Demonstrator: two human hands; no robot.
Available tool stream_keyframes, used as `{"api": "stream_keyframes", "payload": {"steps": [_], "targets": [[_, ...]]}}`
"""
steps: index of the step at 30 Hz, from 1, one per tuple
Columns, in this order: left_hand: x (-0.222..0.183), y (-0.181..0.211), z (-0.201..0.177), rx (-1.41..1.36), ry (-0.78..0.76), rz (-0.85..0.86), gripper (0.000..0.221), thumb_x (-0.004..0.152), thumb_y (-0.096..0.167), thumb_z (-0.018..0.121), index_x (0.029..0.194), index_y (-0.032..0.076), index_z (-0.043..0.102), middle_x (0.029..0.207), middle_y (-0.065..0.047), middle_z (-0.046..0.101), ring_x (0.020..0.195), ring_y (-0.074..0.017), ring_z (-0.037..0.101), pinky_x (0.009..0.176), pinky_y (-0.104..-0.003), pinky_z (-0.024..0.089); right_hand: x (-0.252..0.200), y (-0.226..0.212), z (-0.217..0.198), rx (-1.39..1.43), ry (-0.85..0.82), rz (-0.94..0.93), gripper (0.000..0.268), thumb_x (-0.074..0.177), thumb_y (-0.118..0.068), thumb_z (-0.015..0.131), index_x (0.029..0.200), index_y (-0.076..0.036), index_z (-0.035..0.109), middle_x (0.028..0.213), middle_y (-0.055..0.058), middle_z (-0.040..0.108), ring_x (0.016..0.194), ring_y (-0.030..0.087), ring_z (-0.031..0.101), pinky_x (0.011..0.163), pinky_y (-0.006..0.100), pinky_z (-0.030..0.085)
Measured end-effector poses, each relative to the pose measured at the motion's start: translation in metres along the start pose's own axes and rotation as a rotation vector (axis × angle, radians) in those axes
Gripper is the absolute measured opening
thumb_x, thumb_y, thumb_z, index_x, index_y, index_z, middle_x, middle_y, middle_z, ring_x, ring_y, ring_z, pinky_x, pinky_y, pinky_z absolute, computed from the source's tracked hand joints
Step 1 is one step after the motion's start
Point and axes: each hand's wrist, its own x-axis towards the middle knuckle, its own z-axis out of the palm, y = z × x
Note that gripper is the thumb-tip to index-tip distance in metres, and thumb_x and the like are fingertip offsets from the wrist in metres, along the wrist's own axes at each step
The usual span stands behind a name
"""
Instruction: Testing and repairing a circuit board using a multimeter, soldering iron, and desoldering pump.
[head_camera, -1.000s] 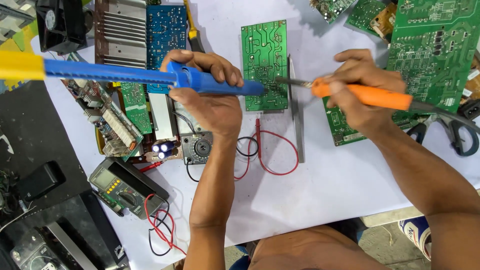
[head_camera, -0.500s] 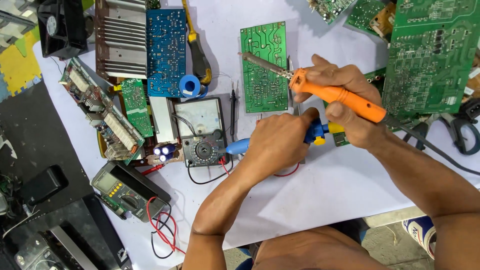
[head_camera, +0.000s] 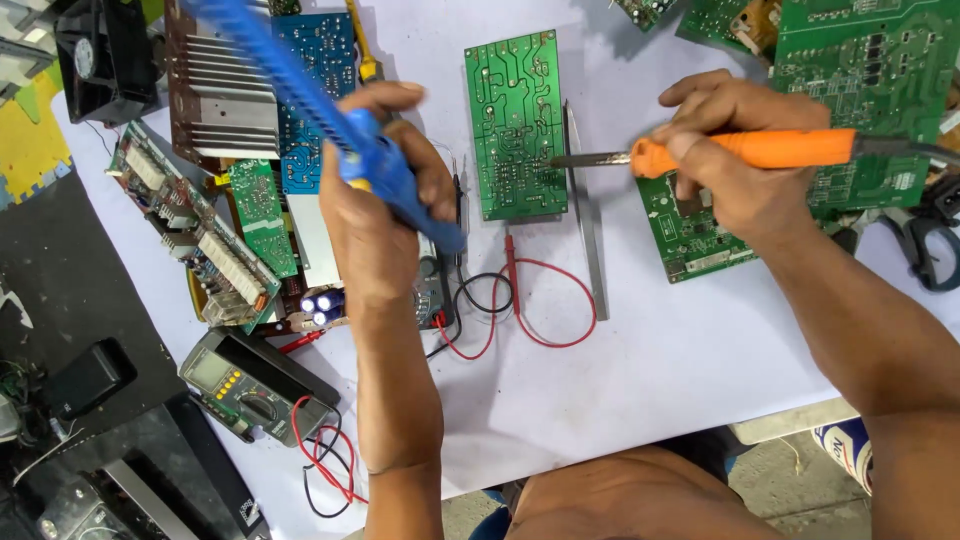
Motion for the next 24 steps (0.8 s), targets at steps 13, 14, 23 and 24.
{"api": "stream_keyframes", "payload": {"steps": [13, 14, 23, 24], "targets": [[0.016, -0.062, 0.031, -0.292, 0.364, 0.507, 0.054, 0.104, 0.066, 0.047, 0.123, 0.016, 0.051, 0.084, -0.007, 0.048, 0.07, -0.0197, 0.05, 0.066, -0.036, 0.049, -0.007, 0.02, 0.014, -0.068, 0.008, -0.18, 0.015, 0.097, -0.001, 0.065, 0.086, 0.01, 0.066, 0.079, 0.02, 0.069, 0.063, 0.024, 0.058, 0.102, 0.054, 0.054], [0.016, -0.063, 0.033, -0.3, 0.363, 0.499, 0.053, 0.103, 0.066, 0.049, 0.123, 0.016, 0.051, 0.085, -0.007, 0.048, 0.071, -0.0199, 0.05, 0.067, -0.036, 0.048, -0.006, 0.019, 0.014, -0.072, -0.008, -0.175, 0.016, 0.098, -0.001, 0.064, 0.086, 0.009, 0.065, 0.08, 0.02, 0.07, 0.064, 0.024, 0.06, 0.102, 0.054, 0.054], [0.018, -0.058, 0.042, -0.237, 0.306, 0.535, 0.048, 0.104, 0.062, 0.051, 0.118, 0.016, 0.047, 0.081, -0.006, 0.048, 0.067, -0.0193, 0.049, 0.064, -0.034, 0.048, -0.003, 0.012, 0.015, -0.086, -0.013, -0.186, 0.016, 0.096, 0.002, 0.062, 0.08, 0.006, 0.06, 0.077, 0.019, 0.069, 0.064, 0.027, 0.064, 0.103, 0.054, 0.052], [0.017, -0.057, 0.041, -0.226, 0.305, 0.544, 0.047, 0.106, 0.061, 0.05, 0.119, 0.016, 0.047, 0.081, -0.006, 0.047, 0.068, -0.0191, 0.049, 0.064, -0.034, 0.048, -0.003, 0.012, 0.015, -0.075, 0.001, -0.183, 0.015, 0.095, 0.004, 0.062, 0.08, 0.008, 0.061, 0.078, 0.021, 0.07, 0.061, 0.026, 0.061, 0.103, 0.053, 0.051]]}}
